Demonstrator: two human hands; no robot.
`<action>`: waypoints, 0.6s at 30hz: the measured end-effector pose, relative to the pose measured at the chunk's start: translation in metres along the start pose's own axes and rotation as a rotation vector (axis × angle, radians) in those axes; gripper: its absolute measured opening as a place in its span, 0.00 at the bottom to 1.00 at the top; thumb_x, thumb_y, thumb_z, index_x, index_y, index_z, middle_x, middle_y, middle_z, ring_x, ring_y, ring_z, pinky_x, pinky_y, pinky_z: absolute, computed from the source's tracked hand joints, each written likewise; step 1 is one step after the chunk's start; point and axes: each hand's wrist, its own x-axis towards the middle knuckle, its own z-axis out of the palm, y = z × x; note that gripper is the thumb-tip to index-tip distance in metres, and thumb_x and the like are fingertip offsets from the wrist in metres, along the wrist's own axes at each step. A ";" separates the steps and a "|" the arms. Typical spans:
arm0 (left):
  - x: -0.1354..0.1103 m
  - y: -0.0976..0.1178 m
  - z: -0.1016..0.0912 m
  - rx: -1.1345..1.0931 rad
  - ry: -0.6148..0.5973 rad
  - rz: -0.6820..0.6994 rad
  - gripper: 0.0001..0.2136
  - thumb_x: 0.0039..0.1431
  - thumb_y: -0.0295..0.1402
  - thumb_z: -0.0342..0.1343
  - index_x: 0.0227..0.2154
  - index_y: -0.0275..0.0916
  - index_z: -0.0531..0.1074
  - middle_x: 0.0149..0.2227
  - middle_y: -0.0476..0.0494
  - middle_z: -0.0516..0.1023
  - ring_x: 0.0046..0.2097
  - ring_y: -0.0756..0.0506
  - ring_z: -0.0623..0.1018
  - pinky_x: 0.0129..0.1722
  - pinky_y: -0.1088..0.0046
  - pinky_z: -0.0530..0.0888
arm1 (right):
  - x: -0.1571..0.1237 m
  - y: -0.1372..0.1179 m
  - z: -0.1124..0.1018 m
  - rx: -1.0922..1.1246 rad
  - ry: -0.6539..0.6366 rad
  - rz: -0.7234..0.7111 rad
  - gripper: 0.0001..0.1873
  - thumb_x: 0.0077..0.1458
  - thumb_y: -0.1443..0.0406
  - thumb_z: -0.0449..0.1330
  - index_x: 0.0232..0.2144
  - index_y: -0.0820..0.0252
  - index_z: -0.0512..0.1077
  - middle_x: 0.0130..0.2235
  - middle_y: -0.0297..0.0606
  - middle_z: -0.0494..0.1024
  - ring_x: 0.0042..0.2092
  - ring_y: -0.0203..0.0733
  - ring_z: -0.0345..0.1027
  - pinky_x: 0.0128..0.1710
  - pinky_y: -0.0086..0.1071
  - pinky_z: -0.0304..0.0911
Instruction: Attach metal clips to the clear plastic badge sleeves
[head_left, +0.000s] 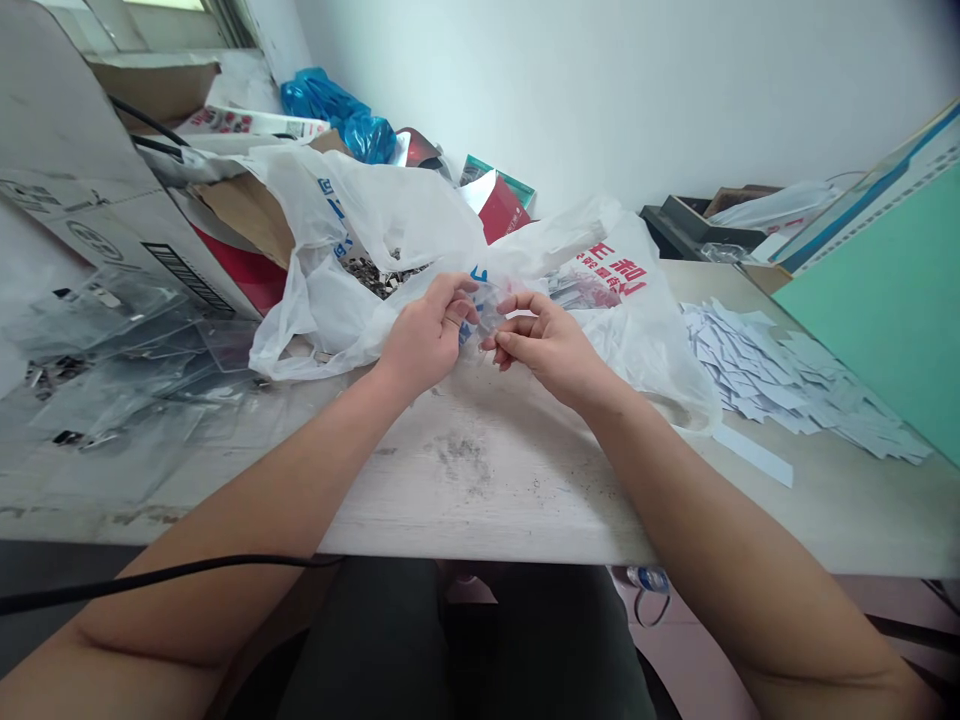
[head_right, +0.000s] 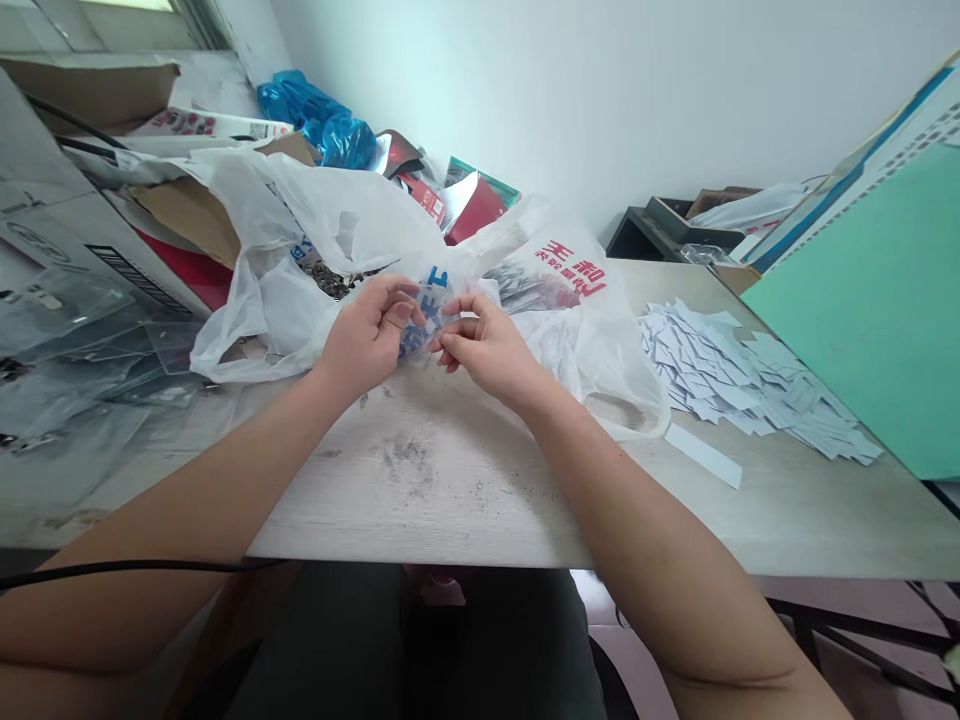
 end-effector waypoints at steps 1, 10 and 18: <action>0.000 0.000 0.001 -0.012 0.006 0.002 0.09 0.79 0.36 0.54 0.54 0.47 0.77 0.40 0.46 0.86 0.42 0.40 0.84 0.48 0.62 0.76 | 0.000 0.000 0.001 0.007 0.003 -0.010 0.25 0.55 0.60 0.75 0.49 0.50 0.69 0.36 0.32 0.86 0.34 0.40 0.78 0.42 0.43 0.78; 0.000 0.005 -0.002 -0.121 0.057 -0.058 0.08 0.79 0.41 0.59 0.54 0.46 0.76 0.40 0.46 0.86 0.32 0.46 0.76 0.35 0.66 0.73 | 0.004 0.002 -0.001 -0.015 0.044 -0.126 0.26 0.59 0.51 0.78 0.52 0.49 0.72 0.41 0.35 0.86 0.44 0.45 0.82 0.55 0.47 0.79; 0.018 0.005 -0.115 -0.126 0.800 -0.107 0.07 0.77 0.27 0.56 0.53 0.42 0.69 0.35 0.51 0.82 0.19 0.53 0.65 0.20 0.76 0.58 | 0.024 0.004 -0.081 -0.831 0.666 -0.264 0.16 0.69 0.59 0.63 0.55 0.56 0.80 0.59 0.50 0.86 0.61 0.58 0.79 0.69 0.57 0.70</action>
